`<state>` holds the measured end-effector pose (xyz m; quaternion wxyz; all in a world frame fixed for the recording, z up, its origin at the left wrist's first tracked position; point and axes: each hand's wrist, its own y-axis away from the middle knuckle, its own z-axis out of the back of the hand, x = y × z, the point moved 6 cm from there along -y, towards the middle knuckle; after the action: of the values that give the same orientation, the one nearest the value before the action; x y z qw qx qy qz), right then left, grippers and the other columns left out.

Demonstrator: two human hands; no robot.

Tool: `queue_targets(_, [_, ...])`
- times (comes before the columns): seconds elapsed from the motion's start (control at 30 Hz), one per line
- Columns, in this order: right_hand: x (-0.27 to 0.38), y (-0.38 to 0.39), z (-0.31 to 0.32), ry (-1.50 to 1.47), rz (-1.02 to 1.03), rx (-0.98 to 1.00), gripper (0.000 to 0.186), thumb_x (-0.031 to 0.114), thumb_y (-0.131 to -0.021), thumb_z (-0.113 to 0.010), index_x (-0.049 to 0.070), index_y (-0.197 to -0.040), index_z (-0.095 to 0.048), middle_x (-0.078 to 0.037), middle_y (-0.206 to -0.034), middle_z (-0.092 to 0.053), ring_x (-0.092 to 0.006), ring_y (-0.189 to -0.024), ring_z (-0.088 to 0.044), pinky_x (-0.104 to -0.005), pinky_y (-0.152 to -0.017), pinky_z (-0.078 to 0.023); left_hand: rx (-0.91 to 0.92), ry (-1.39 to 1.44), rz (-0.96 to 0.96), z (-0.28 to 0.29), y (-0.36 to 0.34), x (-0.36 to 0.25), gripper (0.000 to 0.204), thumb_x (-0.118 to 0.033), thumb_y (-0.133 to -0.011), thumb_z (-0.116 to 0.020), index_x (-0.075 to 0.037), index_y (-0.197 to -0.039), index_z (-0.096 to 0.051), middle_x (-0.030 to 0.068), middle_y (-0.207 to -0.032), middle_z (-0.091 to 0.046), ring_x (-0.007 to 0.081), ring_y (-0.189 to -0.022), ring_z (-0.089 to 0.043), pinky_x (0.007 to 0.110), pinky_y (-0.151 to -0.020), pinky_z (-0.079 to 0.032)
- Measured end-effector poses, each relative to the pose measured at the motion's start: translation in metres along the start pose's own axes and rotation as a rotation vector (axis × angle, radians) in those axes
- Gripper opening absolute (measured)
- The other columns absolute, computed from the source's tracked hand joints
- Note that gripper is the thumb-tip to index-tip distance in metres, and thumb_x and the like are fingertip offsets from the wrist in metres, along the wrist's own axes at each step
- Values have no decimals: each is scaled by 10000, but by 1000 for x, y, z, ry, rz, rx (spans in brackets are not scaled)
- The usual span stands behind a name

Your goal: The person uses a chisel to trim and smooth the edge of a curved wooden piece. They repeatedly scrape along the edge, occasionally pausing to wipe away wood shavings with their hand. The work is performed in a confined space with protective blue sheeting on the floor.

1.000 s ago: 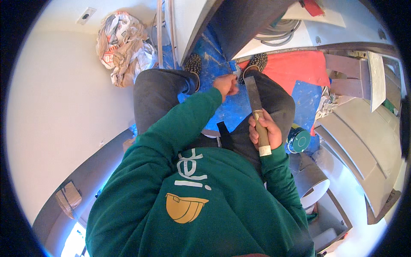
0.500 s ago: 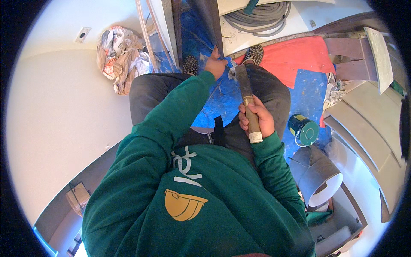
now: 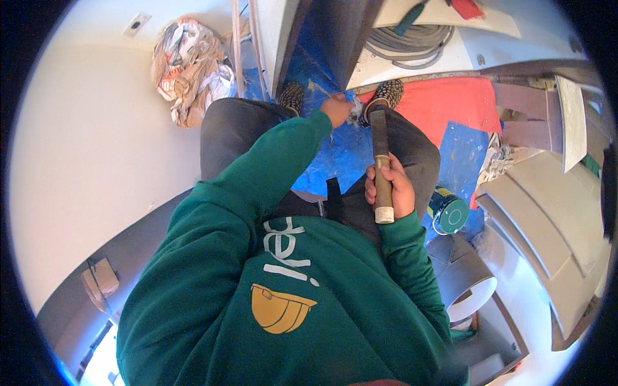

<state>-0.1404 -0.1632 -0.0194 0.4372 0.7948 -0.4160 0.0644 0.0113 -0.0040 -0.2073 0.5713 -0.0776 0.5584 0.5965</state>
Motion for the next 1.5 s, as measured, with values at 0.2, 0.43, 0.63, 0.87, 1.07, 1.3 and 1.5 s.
queue_targets(0.2, [1,-5,-23,372,-56,-129,579,173,-915,-551,85,-1460,-376,-95,-862,-585,-186,-556,-570,-317,-456,-483,157,1138,385,-24,124,-63,607,-495,-962,-549,1,-1309,-507,136,-1065,-679,255,-862,-666,394,-716,-504])
queue_targets(0.43, [18,-29,-77,612,-150,-173,616,144,-886,-543,46,-1470,-371,-84,-865,-598,-169,-554,-577,-305,-459,-504,-363,1059,90,-2,126,-87,828,-272,-834,-672,60,-1487,-286,303,-1190,-626,394,-1097,-635,397,-924,-511])
queue_targets(0.63, [34,-54,-108,622,-306,-153,576,165,-888,-558,63,-1431,-392,-57,-836,-577,-154,-546,-562,-290,-447,-498,-268,1255,74,14,120,-95,857,-297,-897,-634,46,-1541,-185,365,-1248,-583,418,-1145,-620,390,-966,-493])
queue_targets(0.87, [52,-79,-126,820,-318,-315,493,247,-937,-516,93,-1397,-433,-33,-754,-587,-122,-501,-560,-262,-418,-485,-36,1398,155,34,129,-109,693,-269,-981,-544,-39,-1560,-240,216,-1154,-653,235,-886,-664,329,-709,-553])
queue_targets(1.07, [58,-92,-143,897,-333,-430,489,257,-964,-455,88,-1423,-443,-52,-710,-607,-140,-450,-550,-279,-397,-477,-155,1356,104,57,124,-111,716,-252,-979,-531,-41,-1572,-191,268,-1177,-631,303,-919,-663,359,-794,-550])
queue_targets(1.3, [61,-104,-160,977,-351,-465,489,225,-976,-432,77,-1442,-436,-57,-692,-613,-139,-433,-548,-271,-383,-473,-180,1235,-7,64,112,-110,402,-149,-932,-524,8,-1301,-541,366,-1397,-450,441,-1069,-635,398,-945,-511])
queue_targets(1.5, [55,-114,-159,914,-353,-483,364,254,-1001,-435,75,-1306,-521,-51,-714,-610,-130,-467,-563,-260,-396,-479,-361,1139,-158,64,96,-99,226,-105,-883,-524,33,-997,-663,364,-1472,-356,453,-1118,-606,403,-989,-487])
